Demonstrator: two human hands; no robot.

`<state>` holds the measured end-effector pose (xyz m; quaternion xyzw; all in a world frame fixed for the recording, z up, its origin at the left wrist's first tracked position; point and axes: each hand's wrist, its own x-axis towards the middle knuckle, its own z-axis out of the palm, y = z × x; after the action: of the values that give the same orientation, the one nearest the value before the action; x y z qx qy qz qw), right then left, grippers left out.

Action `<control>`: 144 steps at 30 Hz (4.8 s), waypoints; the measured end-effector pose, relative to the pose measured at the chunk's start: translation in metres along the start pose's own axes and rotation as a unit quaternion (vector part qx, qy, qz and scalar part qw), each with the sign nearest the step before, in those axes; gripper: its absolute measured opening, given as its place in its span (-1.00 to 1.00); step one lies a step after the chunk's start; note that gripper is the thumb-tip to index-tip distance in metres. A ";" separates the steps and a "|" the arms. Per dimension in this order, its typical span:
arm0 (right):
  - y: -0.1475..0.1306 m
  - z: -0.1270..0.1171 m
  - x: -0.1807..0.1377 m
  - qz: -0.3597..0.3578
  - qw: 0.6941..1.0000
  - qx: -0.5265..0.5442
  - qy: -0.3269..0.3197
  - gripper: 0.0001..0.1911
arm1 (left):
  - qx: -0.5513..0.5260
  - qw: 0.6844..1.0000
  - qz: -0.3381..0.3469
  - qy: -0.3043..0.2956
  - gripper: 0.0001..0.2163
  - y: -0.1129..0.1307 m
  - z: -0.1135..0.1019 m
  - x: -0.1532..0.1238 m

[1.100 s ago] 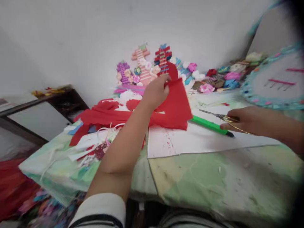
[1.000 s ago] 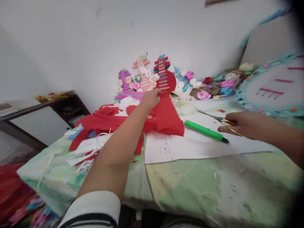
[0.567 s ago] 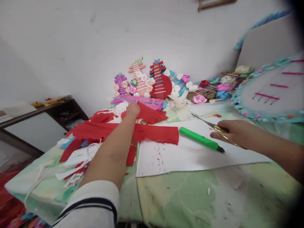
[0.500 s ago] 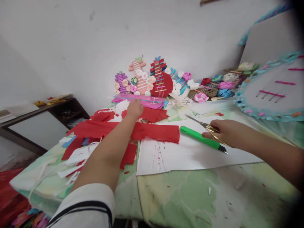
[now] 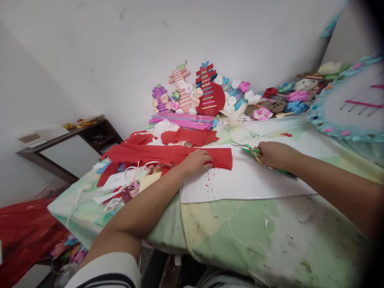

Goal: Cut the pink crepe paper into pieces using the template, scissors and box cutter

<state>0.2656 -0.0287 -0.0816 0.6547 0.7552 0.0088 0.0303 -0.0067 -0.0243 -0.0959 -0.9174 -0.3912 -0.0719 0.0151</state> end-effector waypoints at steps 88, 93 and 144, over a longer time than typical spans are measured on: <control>-0.040 0.042 0.049 -0.060 0.953 0.112 0.276 -0.74 | 0.118 0.984 0.027 -0.127 -0.83 0.029 -0.009 0.020; -0.040 0.043 0.050 -0.062 0.951 0.115 0.281 -0.75 | 0.102 0.987 0.016 -0.122 -0.82 0.029 -0.009 0.019; -0.036 0.038 0.047 -0.015 0.910 0.252 0.329 -0.84 | -0.011 0.998 0.021 -0.051 -0.83 0.051 -0.005 0.026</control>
<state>0.2255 0.0116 -0.1233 0.5896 0.7091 0.0326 -0.3853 0.0469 -0.0417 -0.0862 -0.9281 -0.3710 -0.0292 -0.0130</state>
